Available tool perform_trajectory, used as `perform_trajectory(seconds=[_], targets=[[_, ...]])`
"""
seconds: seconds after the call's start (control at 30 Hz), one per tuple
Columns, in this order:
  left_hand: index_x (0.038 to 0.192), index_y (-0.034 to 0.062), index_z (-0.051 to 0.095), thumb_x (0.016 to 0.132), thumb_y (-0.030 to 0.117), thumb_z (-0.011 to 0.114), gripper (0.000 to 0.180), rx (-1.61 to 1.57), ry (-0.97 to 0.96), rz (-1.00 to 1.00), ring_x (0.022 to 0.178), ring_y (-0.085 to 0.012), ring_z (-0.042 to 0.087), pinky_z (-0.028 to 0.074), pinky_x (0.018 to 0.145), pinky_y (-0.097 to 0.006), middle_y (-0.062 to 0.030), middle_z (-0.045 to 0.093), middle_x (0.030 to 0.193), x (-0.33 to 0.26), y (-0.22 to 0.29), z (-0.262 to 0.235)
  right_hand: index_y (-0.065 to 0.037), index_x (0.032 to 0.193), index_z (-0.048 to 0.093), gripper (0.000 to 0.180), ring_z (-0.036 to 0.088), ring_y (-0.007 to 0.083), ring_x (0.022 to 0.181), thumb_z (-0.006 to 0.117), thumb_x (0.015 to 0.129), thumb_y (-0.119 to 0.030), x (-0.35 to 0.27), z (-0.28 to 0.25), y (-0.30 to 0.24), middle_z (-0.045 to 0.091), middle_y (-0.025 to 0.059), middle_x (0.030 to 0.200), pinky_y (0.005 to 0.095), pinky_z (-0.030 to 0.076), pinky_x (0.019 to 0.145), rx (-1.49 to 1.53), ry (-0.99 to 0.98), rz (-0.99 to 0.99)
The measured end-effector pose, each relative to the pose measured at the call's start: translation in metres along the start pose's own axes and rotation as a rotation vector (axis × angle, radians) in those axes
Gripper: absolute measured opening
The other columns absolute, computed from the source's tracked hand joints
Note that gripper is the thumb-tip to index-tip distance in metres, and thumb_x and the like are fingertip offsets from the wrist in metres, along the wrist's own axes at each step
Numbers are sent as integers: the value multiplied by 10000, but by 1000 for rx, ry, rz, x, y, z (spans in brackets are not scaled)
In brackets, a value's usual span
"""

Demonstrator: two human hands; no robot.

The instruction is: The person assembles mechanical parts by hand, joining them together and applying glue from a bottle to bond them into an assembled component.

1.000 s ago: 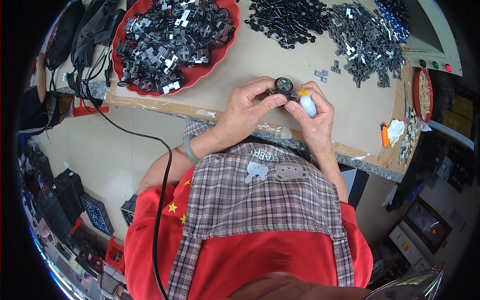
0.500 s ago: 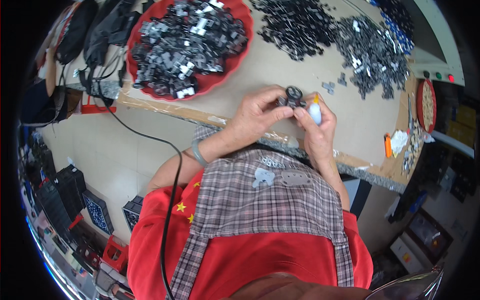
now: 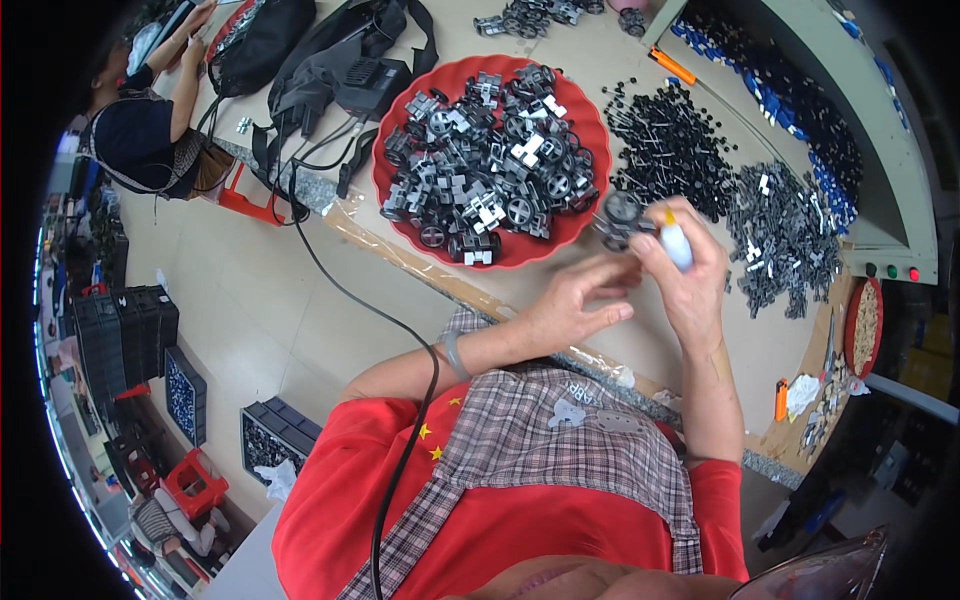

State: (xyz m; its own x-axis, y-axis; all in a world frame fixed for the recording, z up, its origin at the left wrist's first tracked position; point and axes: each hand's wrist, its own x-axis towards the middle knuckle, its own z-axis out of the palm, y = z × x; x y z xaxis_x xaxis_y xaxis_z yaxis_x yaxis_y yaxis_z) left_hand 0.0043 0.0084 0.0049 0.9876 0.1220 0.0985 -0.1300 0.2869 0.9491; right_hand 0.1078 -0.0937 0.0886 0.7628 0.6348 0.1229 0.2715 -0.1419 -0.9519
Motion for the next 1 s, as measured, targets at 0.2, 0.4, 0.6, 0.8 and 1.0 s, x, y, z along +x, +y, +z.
perform_trajectory(seconds=[0.2,0.4,0.6,0.8,1.0], targets=[[1227,-13,508,859,26,564,374,247,-168,-8,1080,-259,575,493,925,-339,-158,516,1211,3,2,-3,-9,899,655,213,605,222,679,736,744,-132,67,43,-5,608,92,810,310,482,619,-200,-136,-422],[1138,-17,566,871,3,550,269,302,-168,47,1050,-215,580,491,902,-314,-110,541,1188,0,2,-5,-19,925,663,246,646,248,706,738,735,-157,105,55,-12,651,117,838,322,497,651,-263,-119,-366],[1095,10,586,867,-1,548,232,198,-231,-5,1082,-188,561,477,905,-309,-95,536,1210,1,-2,-6,-37,946,665,262,636,294,769,728,726,-166,195,44,36,650,145,870,361,489,707,-383,-4,-289],[1091,13,577,875,-9,533,222,102,-242,-28,1080,-194,547,460,912,-312,-98,536,1173,3,-4,-10,-95,968,642,300,611,315,886,744,714,-219,253,80,46,620,108,951,418,488,775,-651,37,-433],[1077,-3,553,881,-3,511,200,92,-248,55,1014,-187,576,486,877,-300,-101,527,1139,6,-4,-12,-90,919,590,278,616,314,876,733,726,-228,277,101,65,630,82,924,429,490,750,-844,-1,-356]])
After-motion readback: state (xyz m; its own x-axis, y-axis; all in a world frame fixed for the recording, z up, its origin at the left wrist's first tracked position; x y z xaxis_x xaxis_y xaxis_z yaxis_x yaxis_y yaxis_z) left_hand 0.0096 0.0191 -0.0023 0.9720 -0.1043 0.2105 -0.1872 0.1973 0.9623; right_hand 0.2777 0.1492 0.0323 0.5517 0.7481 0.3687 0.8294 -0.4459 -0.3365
